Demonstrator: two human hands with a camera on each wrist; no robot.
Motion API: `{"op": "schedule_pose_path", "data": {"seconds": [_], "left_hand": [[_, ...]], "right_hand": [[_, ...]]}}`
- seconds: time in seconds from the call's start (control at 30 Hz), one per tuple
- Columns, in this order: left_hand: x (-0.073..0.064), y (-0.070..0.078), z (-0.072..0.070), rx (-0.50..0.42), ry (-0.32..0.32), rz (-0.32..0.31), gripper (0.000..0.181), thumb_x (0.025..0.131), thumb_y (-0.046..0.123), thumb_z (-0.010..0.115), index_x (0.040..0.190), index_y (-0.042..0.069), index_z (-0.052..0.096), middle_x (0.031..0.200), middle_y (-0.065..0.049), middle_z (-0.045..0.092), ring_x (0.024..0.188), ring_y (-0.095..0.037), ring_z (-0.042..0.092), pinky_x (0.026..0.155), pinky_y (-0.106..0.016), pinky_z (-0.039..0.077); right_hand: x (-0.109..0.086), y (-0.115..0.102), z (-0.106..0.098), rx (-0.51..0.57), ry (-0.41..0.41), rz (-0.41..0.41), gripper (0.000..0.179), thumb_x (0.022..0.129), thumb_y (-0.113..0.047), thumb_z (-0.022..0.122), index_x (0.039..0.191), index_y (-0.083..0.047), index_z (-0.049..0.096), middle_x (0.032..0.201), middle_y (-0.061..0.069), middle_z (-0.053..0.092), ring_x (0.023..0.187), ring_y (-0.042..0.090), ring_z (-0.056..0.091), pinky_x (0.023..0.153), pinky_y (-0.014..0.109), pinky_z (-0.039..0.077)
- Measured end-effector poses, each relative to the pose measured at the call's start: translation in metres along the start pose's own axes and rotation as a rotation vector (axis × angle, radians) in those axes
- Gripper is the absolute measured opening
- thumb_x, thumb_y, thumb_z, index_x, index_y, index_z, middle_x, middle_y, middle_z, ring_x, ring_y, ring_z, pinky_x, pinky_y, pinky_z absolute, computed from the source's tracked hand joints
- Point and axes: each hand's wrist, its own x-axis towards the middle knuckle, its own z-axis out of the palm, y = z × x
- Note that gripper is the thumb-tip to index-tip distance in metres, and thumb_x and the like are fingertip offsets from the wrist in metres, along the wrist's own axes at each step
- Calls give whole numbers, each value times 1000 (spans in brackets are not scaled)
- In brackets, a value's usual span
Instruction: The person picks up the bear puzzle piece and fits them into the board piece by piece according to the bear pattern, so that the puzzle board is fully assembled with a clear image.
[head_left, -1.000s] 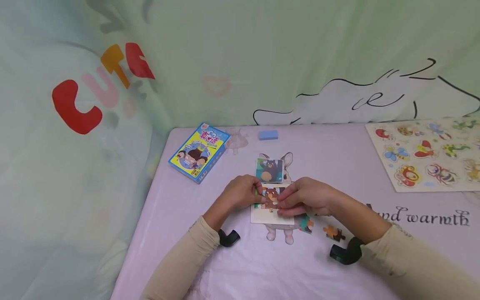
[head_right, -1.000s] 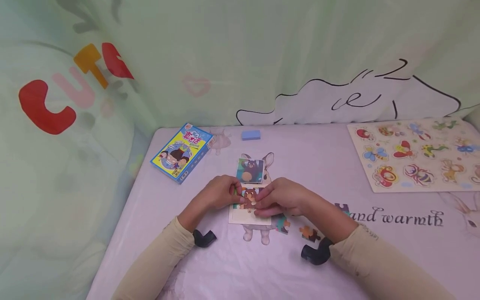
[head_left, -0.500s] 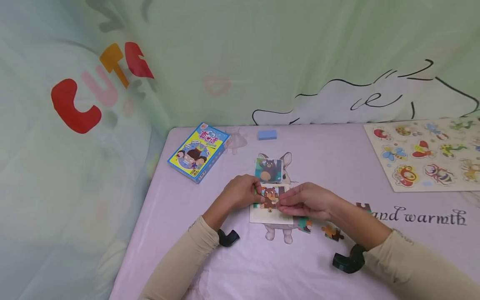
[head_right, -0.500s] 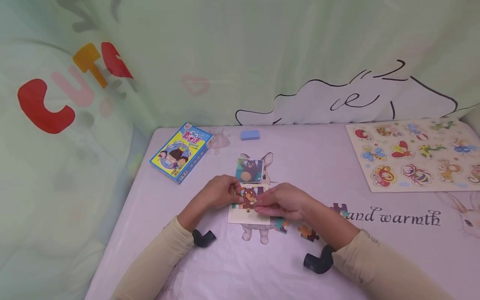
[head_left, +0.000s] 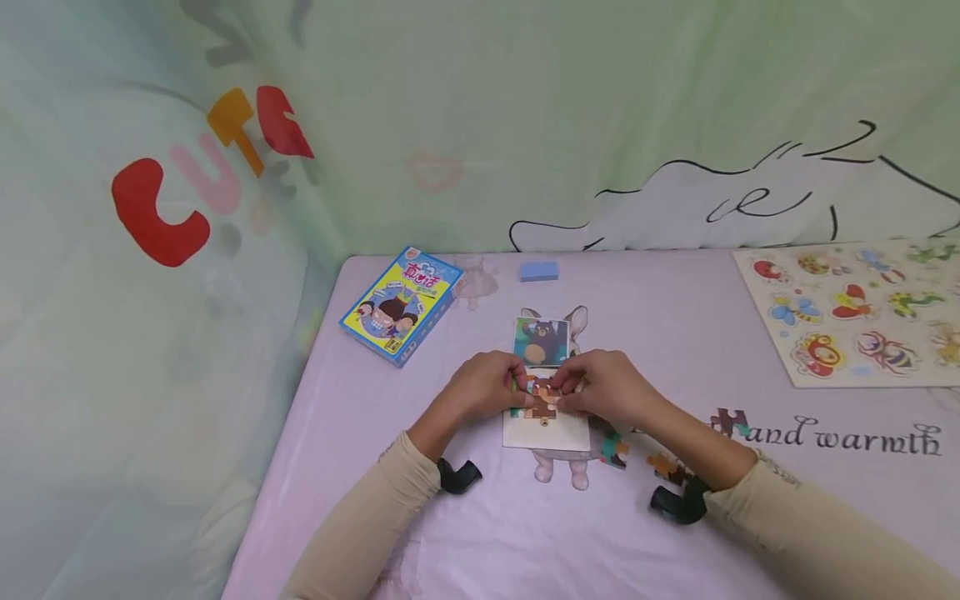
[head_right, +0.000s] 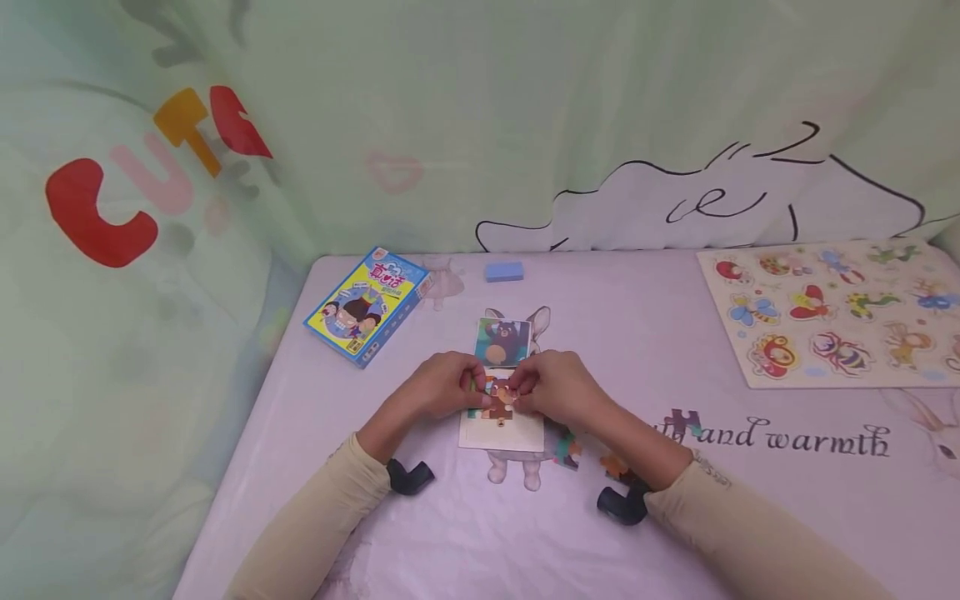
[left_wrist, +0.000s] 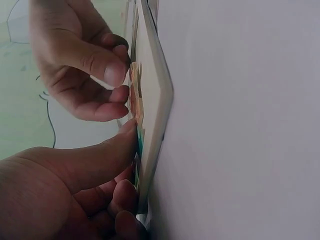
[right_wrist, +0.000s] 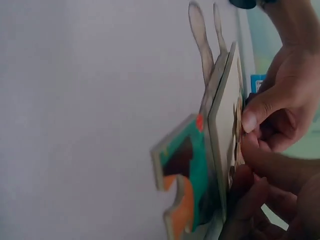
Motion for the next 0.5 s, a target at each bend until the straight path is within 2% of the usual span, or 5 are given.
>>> {"op": "schedule_pose_path", "data": {"seconds": [0.1,0.3,0.5], "left_hand": [[0,0,0,-9,-1,7,22,87,29,83,85,17,64,68,3,55,63,-12,50,59,-26,37],[0,0,-1,-6,3,13,21,87,28,83,85,17,65,67,3,56,63,-12,51,60,-26,37],[0,0,-1,4,11,11,22,86,28,84,83,17,65,65,3,55,63,-12,50,59,-26,36]], "right_hand": [[5,2,0,-92,-22,-66,28,75,-24,92,95,-14,75,81,-3,67,75,14,56,64,28,46],[11,1,4,-156,-53,-82,46,65,-41,96,90,-15,68,73,-3,58,72,13,52,61,26,43],[13,-4,6,-225,-32,-121,51,60,-46,98,82,-14,64,68,-5,53,67,12,49,60,25,40]]}}
